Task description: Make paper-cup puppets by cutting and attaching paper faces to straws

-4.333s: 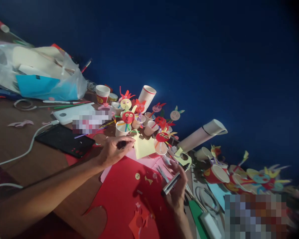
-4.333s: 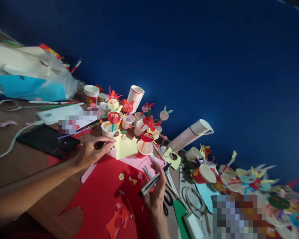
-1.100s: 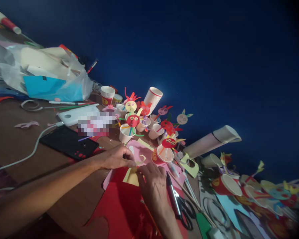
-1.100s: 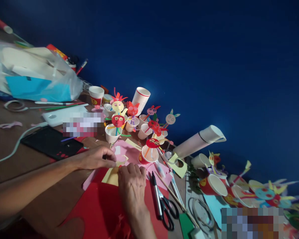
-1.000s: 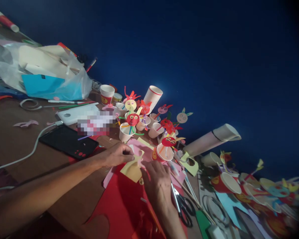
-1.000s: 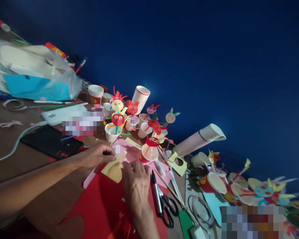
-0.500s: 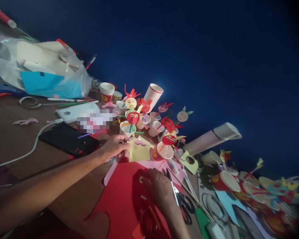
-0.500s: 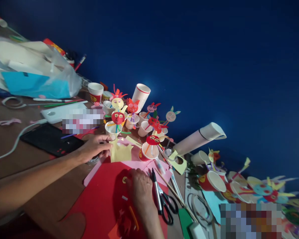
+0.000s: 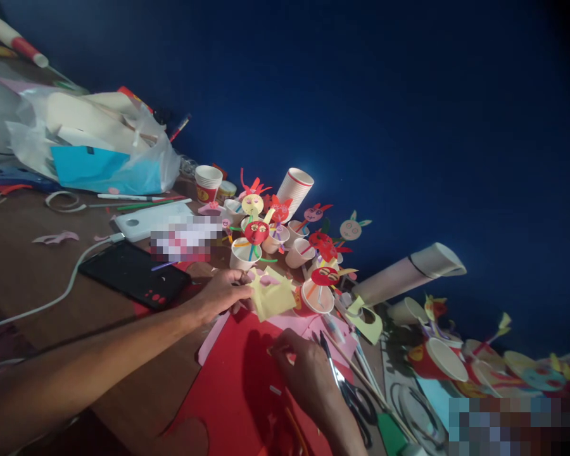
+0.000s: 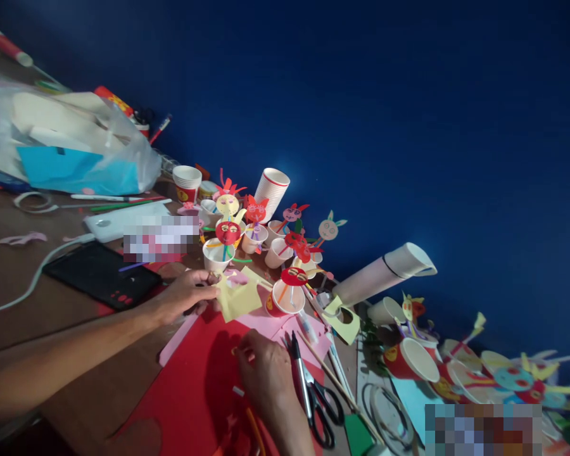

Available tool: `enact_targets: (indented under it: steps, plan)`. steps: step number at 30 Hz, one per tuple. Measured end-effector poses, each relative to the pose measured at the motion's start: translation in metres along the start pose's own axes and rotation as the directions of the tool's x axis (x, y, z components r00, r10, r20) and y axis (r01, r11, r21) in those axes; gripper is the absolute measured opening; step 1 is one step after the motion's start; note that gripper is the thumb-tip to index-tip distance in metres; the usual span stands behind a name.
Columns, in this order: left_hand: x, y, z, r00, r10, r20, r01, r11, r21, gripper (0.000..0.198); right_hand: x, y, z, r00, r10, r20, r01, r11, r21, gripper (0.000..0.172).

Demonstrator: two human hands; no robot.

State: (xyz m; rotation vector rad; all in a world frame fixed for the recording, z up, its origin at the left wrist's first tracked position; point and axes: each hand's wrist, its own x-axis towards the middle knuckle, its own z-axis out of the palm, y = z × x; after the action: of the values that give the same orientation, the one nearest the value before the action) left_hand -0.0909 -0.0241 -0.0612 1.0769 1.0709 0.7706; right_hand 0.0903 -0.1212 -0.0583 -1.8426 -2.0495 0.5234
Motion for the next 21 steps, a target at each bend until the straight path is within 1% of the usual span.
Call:
enact_targets:
  steps: [3,5,7,11,14,16,18,21]
  plan:
    - [-0.001,-0.005,0.006,0.999,-0.042,-0.011,0.042,0.998,-0.046,0.020,-0.004,-0.013,-0.011,0.999,-0.031,-0.022,0.034,0.983,0.179,0.013]
    - [-0.003,-0.010,0.011,0.997,-0.071,-0.009,0.070,0.995,-0.066,0.022,-0.005,-0.020,-0.014,0.996,-0.050,-0.068,0.066,0.968,0.244,0.011]
    - [-0.006,-0.015,0.017,0.995,-0.094,0.012,0.095,0.992,-0.083,0.023,-0.005,-0.024,-0.013,0.987,-0.055,-0.148,0.094,0.959,0.266,0.008]
    - [-0.014,-0.022,0.028,0.994,-0.082,0.069,0.091,0.984,-0.151,0.028,0.000,-0.022,-0.004,0.940,-0.069,-0.333,0.142,0.969,0.201,0.008]
    - [-0.018,-0.023,0.033,0.990,-0.070,0.121,0.092,0.979,-0.183,0.036,0.003,-0.015,0.001,0.907,-0.063,-0.416,0.126,0.984,0.127,0.008]
    - [-0.020,-0.022,0.034,0.987,-0.060,0.148,0.088,0.977,-0.192,0.040,0.005,-0.011,0.002,0.887,-0.064,-0.457,0.111,0.991,0.076,0.008]
    - [-0.020,-0.022,0.034,0.984,-0.051,0.171,0.086,0.976,-0.201,0.036,0.007,-0.009,0.002,0.875,-0.083,-0.477,0.113,0.993,0.034,0.008]
    - [-0.020,-0.024,0.034,0.978,-0.054,0.200,0.103,0.965,-0.241,0.028,0.007,-0.009,0.002,0.876,-0.115,-0.468,0.132,0.991,0.003,0.011]
